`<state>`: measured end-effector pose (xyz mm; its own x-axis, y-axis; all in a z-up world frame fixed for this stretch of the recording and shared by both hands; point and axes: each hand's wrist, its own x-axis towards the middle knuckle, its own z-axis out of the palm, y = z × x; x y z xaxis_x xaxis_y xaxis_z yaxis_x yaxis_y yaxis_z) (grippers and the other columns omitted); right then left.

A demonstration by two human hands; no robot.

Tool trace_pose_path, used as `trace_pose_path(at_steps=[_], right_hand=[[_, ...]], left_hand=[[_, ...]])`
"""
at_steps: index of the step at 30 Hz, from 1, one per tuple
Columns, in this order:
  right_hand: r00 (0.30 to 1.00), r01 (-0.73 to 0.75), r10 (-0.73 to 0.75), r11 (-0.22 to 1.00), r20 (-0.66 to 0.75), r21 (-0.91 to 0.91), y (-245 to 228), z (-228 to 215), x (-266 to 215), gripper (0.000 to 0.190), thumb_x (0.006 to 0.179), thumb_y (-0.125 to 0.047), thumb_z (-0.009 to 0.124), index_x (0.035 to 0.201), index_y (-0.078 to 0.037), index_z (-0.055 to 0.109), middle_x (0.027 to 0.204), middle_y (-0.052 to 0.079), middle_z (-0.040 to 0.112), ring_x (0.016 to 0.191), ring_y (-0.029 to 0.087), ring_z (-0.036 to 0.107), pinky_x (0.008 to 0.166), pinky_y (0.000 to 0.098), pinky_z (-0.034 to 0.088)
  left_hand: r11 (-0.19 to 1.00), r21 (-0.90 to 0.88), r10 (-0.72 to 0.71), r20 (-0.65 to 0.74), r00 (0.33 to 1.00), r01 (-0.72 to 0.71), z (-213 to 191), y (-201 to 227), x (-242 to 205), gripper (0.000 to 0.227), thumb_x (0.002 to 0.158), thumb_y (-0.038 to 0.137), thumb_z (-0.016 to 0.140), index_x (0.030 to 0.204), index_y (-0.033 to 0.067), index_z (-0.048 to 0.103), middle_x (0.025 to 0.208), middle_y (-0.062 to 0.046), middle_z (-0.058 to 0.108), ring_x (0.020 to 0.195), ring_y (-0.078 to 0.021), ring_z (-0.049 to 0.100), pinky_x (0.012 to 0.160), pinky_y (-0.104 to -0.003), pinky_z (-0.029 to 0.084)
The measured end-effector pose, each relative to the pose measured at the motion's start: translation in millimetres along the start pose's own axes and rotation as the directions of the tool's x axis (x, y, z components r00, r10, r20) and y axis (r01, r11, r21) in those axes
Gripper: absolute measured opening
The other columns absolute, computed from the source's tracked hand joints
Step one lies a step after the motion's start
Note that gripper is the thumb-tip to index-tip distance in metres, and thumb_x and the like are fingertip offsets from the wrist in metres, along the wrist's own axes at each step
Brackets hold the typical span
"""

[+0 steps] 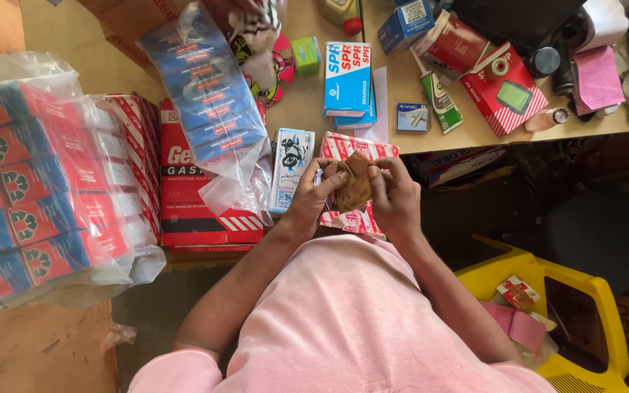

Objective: Organize and sort various bicycle engine parts and gaskets on a workbench.

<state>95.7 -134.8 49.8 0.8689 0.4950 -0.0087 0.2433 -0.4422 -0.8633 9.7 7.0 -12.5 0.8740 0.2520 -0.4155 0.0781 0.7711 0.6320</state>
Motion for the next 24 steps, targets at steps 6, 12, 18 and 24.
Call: trace_pose_path(at_steps=[6, 12, 18, 24], right_hand=[[0.980, -0.184, 0.104, 0.794, 0.169, 0.579, 41, 5, 7, 0.017, 0.109, -0.019, 0.058, 0.110, -0.002, 0.058, 0.095, 0.004, 0.066, 0.084, 0.007, 0.064, 0.074, 0.0256, 0.058], [0.915, -0.385, 0.272, 0.371, 0.297, 0.845, 27, -3, 14, 0.015, 0.104, -0.019, 0.064, 0.108, -0.005, 0.061, 0.103, 0.007, 0.069, 0.091, 0.016, 0.069, 0.081, 0.0354, 0.060], [0.894, -0.398, 0.297, 0.177, 0.336, 0.900, 29, -4, 20, 0.019, 0.097, -0.020, 0.070, 0.104, -0.006, 0.061, 0.102, 0.007, 0.071, 0.096, 0.018, 0.073, 0.091, 0.0402, 0.062], [0.920, -0.355, 0.240, 0.171, 0.310, 0.919, 39, -2, 23, 0.018, 0.101, -0.018, 0.071, 0.100, -0.004, 0.059, 0.102, 0.008, 0.070, 0.095, 0.017, 0.072, 0.090, 0.0378, 0.061]], left_hand=[[0.999, -0.034, -0.041, -0.028, 0.999, 0.040, 1, 8, -3, 0.033, 0.088, 0.016, 0.075, 0.115, 0.0111, 0.057, 0.106, -0.005, 0.064, 0.097, -0.0132, 0.065, 0.084, -0.032, 0.058], [0.990, -0.127, -0.057, -0.004, 0.998, 0.056, 4, 17, -8, 0.027, 0.090, 0.015, 0.071, 0.112, 0.0116, 0.056, 0.101, -0.004, 0.064, 0.091, -0.0144, 0.067, 0.078, -0.034, 0.060], [0.959, -0.282, 0.020, 0.192, 0.981, 0.036, -12, 7, -5, 0.027, 0.101, 0.033, 0.067, 0.108, 0.0104, 0.055, 0.090, -0.006, 0.062, 0.078, -0.0162, 0.066, 0.067, -0.032, 0.058], [0.949, -0.300, -0.021, 0.260, 0.965, 0.101, -12, 4, -1, 0.027, 0.103, 0.037, 0.066, 0.111, 0.0130, 0.055, 0.098, -0.005, 0.060, 0.079, -0.0156, 0.063, 0.062, -0.031, 0.052]])
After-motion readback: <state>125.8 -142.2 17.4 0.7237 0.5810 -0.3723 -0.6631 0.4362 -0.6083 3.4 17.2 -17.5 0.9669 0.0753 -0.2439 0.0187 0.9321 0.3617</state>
